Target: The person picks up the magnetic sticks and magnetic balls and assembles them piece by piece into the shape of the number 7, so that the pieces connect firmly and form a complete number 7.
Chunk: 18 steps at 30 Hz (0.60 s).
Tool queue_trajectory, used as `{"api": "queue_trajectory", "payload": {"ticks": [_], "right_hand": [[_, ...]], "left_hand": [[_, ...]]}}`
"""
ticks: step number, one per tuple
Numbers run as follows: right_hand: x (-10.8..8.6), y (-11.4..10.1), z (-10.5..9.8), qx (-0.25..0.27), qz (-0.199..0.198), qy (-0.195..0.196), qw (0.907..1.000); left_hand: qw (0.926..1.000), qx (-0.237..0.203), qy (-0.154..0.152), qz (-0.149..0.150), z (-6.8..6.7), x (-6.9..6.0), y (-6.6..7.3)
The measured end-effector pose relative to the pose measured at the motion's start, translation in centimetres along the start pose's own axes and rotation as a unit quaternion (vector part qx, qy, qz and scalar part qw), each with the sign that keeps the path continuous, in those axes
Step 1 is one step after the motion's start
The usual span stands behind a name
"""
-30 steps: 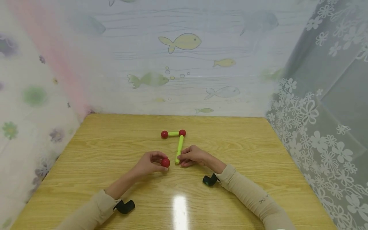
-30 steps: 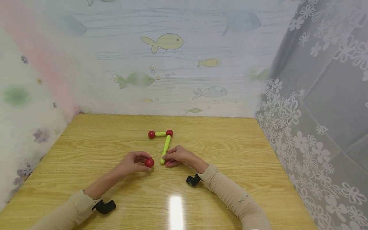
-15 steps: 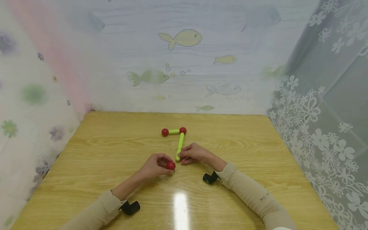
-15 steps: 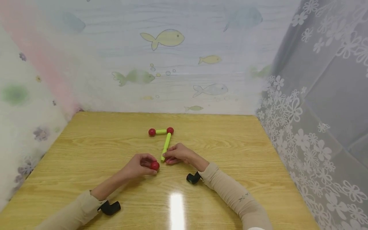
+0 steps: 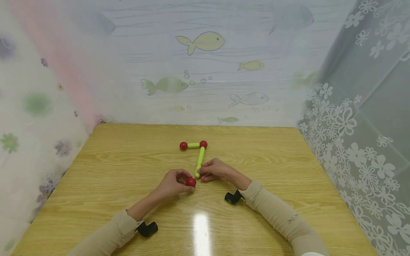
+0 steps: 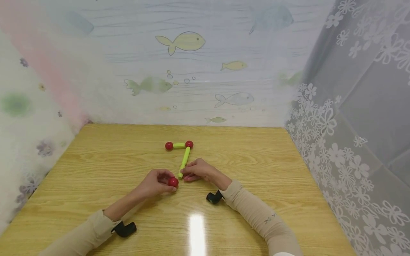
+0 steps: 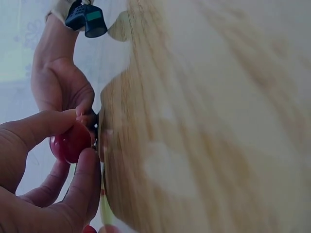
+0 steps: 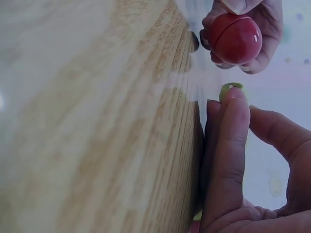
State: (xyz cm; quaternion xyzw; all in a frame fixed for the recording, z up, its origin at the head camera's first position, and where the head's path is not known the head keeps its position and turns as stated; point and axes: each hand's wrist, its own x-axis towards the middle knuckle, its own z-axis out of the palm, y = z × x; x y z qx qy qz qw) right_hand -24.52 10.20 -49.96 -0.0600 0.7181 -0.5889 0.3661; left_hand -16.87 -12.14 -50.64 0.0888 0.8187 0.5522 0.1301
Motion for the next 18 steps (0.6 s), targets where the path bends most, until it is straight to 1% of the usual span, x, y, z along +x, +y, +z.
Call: {"api": "queue_trajectory", "payload": {"ticks": [7, 13, 18], "right_hand": [[0.01, -0.10, 0.09, 0.000, -0.001, -0.002, 1.0000], [0.09, -0.28, 0.28, 0.005, -0.001, -0.001, 1.0000], [0.16, -0.35, 0.32, 0.009, 0.002, 0.001, 1.0000]], "left_hand": [[1.0000, 0.001, 0.008, 0.000, 0.12, -0.01, 0.10], [1.0000, -0.002, 0.002, -0.004, 0.30, 0.19, 0.27], [0.9999, -0.011, 0.003, -0.008, 0.40, 0.29, 0.50]]}}
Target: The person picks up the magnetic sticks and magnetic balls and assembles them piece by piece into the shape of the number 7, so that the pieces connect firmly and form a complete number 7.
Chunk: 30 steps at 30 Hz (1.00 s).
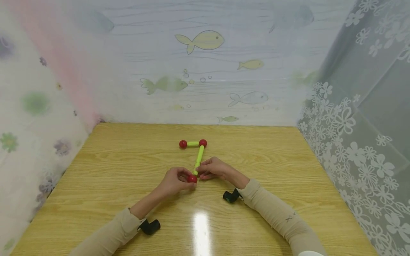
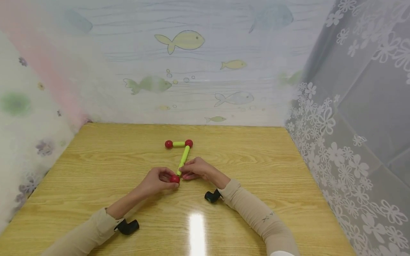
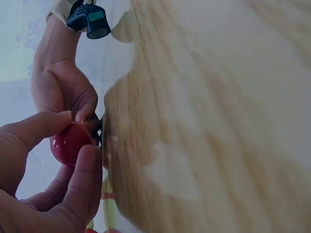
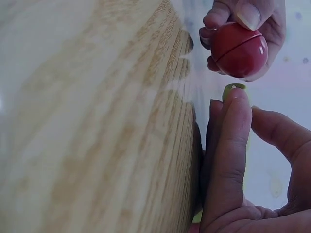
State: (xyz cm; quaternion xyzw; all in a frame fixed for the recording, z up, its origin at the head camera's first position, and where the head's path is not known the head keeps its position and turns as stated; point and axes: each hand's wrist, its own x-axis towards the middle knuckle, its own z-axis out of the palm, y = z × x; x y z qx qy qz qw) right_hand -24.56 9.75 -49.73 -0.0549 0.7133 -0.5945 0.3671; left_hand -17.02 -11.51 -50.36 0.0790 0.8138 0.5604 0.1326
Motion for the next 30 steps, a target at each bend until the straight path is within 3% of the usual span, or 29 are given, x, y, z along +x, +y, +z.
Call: {"api": "queue_trajectory", "payload": {"ticks": [10, 30], "right_hand": [[0.14, -0.09, -0.08, 0.004, 0.000, -0.003, 1.0000], [0.23, -0.21, 0.04, 0.010, 0.000, 0.000, 1.0000]], "left_hand": [[0.9996, -0.003, 0.013, -0.025, -0.15, 0.30, 0.31], [0.9998, 0.001, 0.014, -0.016, 0.04, 0.73, -0.02]]}}
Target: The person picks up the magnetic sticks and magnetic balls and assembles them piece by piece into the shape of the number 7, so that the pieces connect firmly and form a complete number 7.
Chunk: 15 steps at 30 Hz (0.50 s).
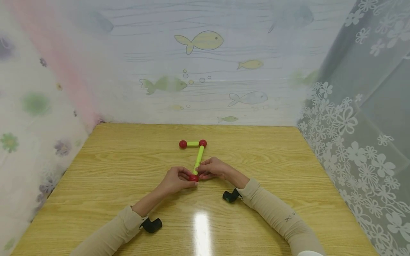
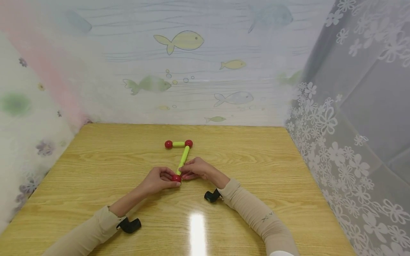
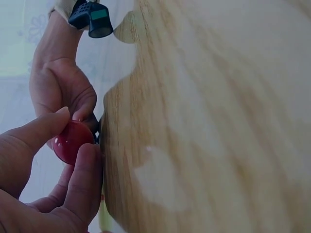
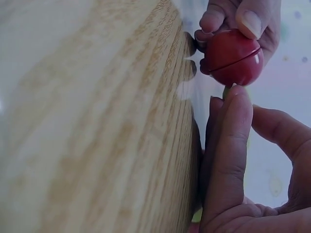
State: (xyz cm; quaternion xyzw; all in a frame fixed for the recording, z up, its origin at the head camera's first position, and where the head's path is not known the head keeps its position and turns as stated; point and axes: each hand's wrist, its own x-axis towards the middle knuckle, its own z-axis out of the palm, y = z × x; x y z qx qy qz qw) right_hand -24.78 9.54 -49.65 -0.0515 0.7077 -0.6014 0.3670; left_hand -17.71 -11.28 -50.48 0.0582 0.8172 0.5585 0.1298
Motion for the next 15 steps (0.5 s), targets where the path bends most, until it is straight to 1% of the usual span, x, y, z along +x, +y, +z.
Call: {"api": "queue_trajectory", "payload": {"ticks": [5, 12, 15], "right_hand": [[0.01, 0.09, -0.04, 0.004, 0.000, -0.003, 1.0000], [0.19, 0.29, -0.13, 0.008, -0.003, -0.007, 0.9999], [0.26, 0.39, -0.21, 0.009, -0.004, -0.010, 0.9999]], "left_hand": [[0.9999, -0.009, -0.010, 0.003, -0.05, -0.13, -0.02], [0.9991, -0.035, -0.022, -0.012, -0.18, 0.11, -0.51], [0.9985, -0.047, -0.027, -0.012, -0.22, 0.16, -0.67]]}}
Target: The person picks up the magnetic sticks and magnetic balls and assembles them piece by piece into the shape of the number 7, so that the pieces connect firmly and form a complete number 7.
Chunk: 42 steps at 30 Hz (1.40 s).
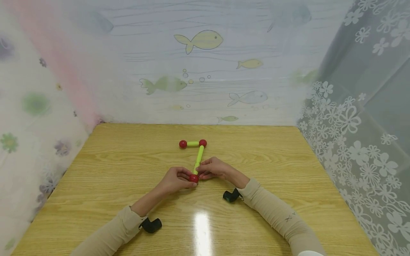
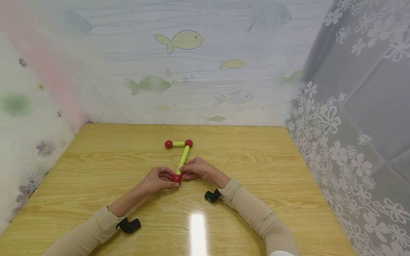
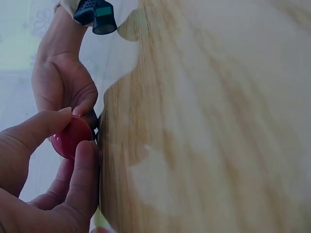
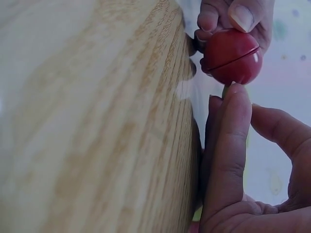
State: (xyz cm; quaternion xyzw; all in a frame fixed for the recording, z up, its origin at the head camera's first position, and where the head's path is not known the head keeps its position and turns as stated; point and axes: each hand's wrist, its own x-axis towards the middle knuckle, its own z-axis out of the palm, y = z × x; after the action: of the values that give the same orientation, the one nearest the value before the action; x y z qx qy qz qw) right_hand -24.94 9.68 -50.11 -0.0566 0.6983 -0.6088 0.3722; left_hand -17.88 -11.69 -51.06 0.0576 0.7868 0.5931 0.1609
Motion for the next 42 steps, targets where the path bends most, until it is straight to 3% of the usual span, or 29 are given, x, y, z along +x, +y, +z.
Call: {"api": "queue_trajectory", "payload": {"ticks": [13, 28, 35, 42], "right_hand": [[-0.1, 0.0, -0.1, -0.006, -0.008, 0.001, 0.9999], [-0.7, 0.1, -0.2, -0.032, -0.014, 0.031, 0.9989], [-1.0, 0.4, -0.4, -0.034, -0.020, 0.027, 0.9988], [-2.2, 1.3, -1.3, -0.120, -0.056, 0.028, 0.9907]], "left_hand": [[0.9996, -0.018, -0.014, 0.017, -0.2, 0.1, -0.1], [0.9996, 0.019, 0.003, 0.022, 0.4, 0.0, 0.2], [0.9989, 0.037, 0.030, 0.004, 0.5, -0.2, 0.4], [0.9992, 0.036, 0.020, 0.004, -0.7, -1.1, -0.6]]}}
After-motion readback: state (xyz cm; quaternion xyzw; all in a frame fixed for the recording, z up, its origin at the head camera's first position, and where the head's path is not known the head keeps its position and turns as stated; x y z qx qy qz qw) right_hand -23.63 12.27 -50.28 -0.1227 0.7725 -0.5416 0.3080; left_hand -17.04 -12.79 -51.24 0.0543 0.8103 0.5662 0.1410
